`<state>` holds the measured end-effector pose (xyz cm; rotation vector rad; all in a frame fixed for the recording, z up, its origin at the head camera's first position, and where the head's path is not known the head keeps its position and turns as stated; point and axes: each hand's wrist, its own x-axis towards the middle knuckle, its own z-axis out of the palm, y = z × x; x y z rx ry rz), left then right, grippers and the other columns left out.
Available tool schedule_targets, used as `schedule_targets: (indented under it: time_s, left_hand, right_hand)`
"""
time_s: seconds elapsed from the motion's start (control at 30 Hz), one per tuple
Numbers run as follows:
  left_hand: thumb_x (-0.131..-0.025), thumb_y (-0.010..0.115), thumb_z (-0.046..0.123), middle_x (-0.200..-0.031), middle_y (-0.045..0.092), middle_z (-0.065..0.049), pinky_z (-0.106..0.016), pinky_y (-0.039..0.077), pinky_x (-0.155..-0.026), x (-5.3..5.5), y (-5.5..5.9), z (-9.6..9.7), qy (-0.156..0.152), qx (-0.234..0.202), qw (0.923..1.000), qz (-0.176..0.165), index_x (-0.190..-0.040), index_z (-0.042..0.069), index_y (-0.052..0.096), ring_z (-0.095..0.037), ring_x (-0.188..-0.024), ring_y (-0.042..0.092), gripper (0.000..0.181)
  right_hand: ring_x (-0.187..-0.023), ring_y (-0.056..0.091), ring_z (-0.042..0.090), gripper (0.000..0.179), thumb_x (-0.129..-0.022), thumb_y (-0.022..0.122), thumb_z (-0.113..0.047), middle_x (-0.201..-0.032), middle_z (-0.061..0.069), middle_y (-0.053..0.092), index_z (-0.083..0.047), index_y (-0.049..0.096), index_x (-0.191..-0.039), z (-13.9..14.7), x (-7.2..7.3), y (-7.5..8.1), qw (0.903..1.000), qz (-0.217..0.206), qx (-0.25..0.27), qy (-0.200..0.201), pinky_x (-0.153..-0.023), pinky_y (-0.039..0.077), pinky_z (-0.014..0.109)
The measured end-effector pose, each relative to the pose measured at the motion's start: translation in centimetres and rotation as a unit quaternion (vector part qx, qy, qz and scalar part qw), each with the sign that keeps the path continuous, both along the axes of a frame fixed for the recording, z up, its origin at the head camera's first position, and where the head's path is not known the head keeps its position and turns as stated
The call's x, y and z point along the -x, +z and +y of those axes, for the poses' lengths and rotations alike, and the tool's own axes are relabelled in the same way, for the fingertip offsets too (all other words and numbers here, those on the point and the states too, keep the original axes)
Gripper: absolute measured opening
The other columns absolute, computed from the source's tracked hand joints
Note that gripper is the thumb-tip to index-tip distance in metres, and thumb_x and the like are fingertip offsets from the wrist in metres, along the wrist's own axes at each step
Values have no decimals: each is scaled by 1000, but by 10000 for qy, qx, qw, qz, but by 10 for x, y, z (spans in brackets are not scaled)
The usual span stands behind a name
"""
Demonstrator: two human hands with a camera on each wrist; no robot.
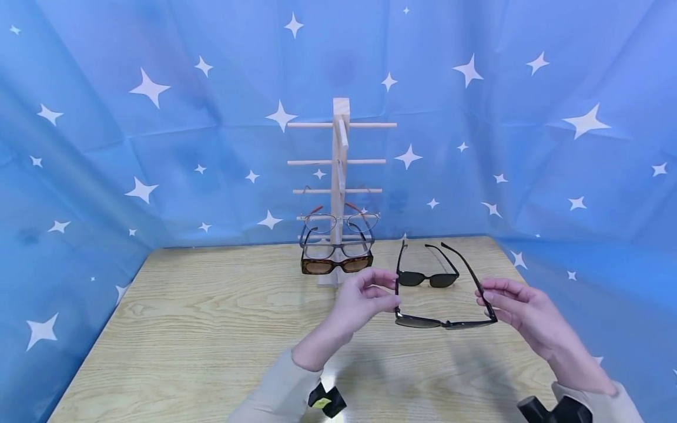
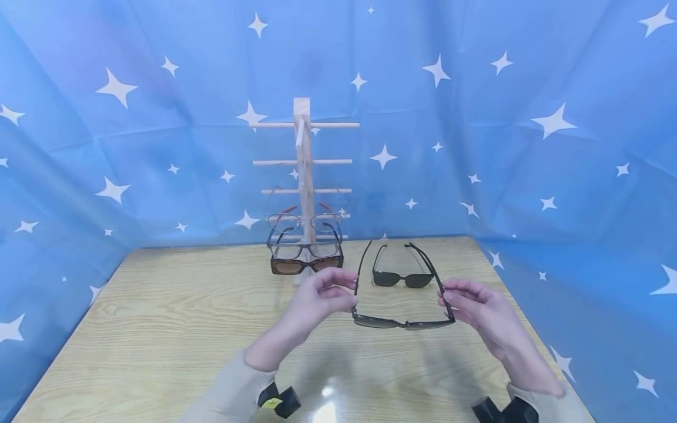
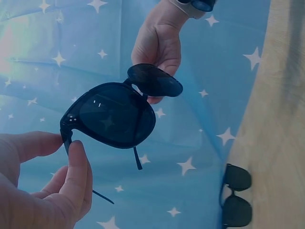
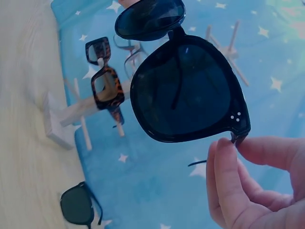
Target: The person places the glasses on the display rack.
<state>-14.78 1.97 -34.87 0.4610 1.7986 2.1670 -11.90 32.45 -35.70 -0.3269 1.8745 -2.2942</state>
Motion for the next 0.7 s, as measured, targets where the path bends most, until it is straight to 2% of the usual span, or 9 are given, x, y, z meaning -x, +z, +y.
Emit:
schedule_targets:
  time_s: [0.23, 0.47, 0.7]
  left_hand:
    - [-80, 67, -7, -99, 61, -10, -26, 55, -73, 0, 20, -8, -16, -80, 9998, 204, -111, -8, 59, -9, -77, 62, 32]
    - [-80, 68, -7, -99, 61, -6, -25, 54, -72, -2, 42, -19, 135, 6, 9992, 387, -110, -4, 62, -9, -78, 60, 31]
    - [-79, 67, -9, -103, 61, -9, -28, 55, -77, -4, 60, -30, 279, -87, 9982, 515, -110, -6, 61, -10, -81, 61, 32]
  right_hand:
    - [-92, 66, 15, 34, -94, 41, 12, -101, 7, 68, -7, 65, -109, -7, 6, 18, 9996, 79, 223, 136, -78, 54, 24]
    - [-91, 67, 16, 34, -94, 41, 12, -100, 8, 68, -6, 66, -109, -16, 12, 38, 9993, 142, 297, 159, -78, 54, 23]
    - [-89, 67, 16, 31, -94, 43, 11, -97, 8, 69, -4, 66, -107, -29, 19, 59, 9993, 233, 262, 118, -77, 55, 23]
